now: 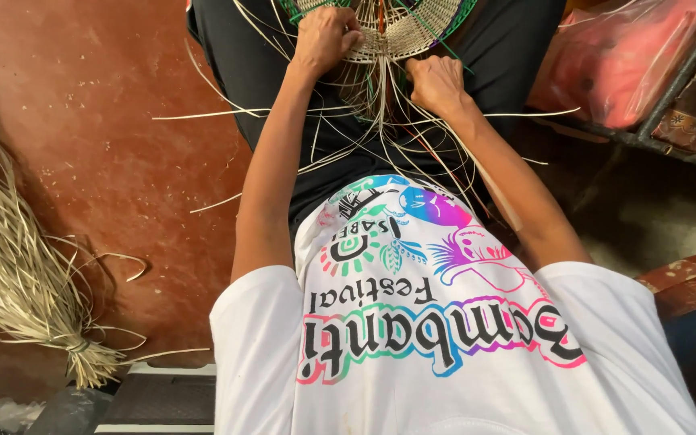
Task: Weaving a circular decorative mat using natural and dyed plant fibers.
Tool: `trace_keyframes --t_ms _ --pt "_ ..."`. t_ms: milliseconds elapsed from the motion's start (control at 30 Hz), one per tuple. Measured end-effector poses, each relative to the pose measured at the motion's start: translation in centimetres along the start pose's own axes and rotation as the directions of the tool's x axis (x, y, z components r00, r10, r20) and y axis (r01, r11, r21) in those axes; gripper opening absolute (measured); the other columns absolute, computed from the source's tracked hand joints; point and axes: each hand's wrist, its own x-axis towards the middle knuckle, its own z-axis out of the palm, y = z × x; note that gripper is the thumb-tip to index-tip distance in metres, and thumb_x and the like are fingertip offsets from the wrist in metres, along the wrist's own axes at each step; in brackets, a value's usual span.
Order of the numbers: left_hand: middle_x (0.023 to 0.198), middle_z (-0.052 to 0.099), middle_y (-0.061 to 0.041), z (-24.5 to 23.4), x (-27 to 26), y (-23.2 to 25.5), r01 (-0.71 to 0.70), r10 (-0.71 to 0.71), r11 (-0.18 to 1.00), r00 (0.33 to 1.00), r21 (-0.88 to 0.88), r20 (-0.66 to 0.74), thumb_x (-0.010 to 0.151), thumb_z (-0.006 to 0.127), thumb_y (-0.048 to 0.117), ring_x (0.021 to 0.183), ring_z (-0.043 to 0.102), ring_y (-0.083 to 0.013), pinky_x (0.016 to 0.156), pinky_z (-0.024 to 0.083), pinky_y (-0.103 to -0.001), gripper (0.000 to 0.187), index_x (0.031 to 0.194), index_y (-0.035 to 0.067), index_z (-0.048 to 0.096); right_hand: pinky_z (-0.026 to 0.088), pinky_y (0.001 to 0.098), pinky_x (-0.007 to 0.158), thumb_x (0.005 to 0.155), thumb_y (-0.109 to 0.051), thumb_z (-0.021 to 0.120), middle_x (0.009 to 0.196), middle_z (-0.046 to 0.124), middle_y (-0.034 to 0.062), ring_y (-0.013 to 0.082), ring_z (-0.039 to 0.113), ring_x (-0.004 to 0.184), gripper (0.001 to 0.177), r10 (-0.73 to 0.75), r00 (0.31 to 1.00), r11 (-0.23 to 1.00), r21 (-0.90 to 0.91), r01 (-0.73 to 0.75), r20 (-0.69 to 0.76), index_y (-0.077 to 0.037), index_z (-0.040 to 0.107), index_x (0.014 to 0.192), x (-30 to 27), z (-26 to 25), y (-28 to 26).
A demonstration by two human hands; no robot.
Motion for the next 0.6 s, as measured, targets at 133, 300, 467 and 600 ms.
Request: trace_keyframes --t_ms 133,300,467,600 --pt "0.047 0.056 0.000 -0.1 0.0 0.3 0.130 -0.132 0.990 0.991 0.049 0.035 0.063 0.078 0.025 0.037 0.051 -0.0139 0.041 0.046 -0.027 0.020 0.058 0.010 0.065 0.037 0.0344 0.031 0.082 -0.003 0.052 0.045 0.051 0.0098 0.0225 0.041 0.029 0.012 0.050 0.987 0.972 0.220 -0.084 0.155 0.005 0.060 0.076 -0.7 -0.6 -0.8" --pt "0.041 0.040 0.002 2.4 -1.5 6.3 0.293 -0.434 0.883 0.808 0.367 0.398 0.083 0.050 0.064 0.031 0.035 -0.0091 0.027 0.029 -0.022 0.066 0.049 0.008 0.050 0.039 0.0380 0.049 0.079 -0.001 0.053 0.064 0.058 0.0149 0.0293 0.049 0.047 0.005 -0.151 0.967 0.814 0.581 0.002 0.207 0.003 0.055 0.078 -1.1 -2.7 -4.4" --pt "0.048 0.054 -0.008 5.6 -6.6 8.3 0.201 -0.238 0.908 0.969 0.367 0.058 0.071 0.060 0.020 0.034 0.048 -0.0180 0.031 0.037 -0.029 0.020 0.060 0.004 0.054 0.042 0.0290 0.047 0.076 -0.008 0.045 0.061 0.059 0.0091 0.0188 0.048 0.046 0.016 0.023 0.924 0.801 0.546 -0.245 0.382 0.000 0.060 0.074 -0.4 -2.9 -0.7" --pt "0.054 0.050 -0.006 7.1 -8.2 11.0 0.109 -0.151 0.742 0.988 0.662 0.007 0.076 0.047 0.013 0.044 0.046 -0.0158 0.041 0.035 -0.028 0.010 0.067 0.009 0.049 0.047 0.0207 0.043 0.092 -0.038 0.057 0.052 0.057 0.0019 0.0086 0.053 0.039 0.045 0.327 0.775 0.685 0.429 -0.588 0.541 -0.007 0.059 0.060 1.7 -3.6 -2.6"
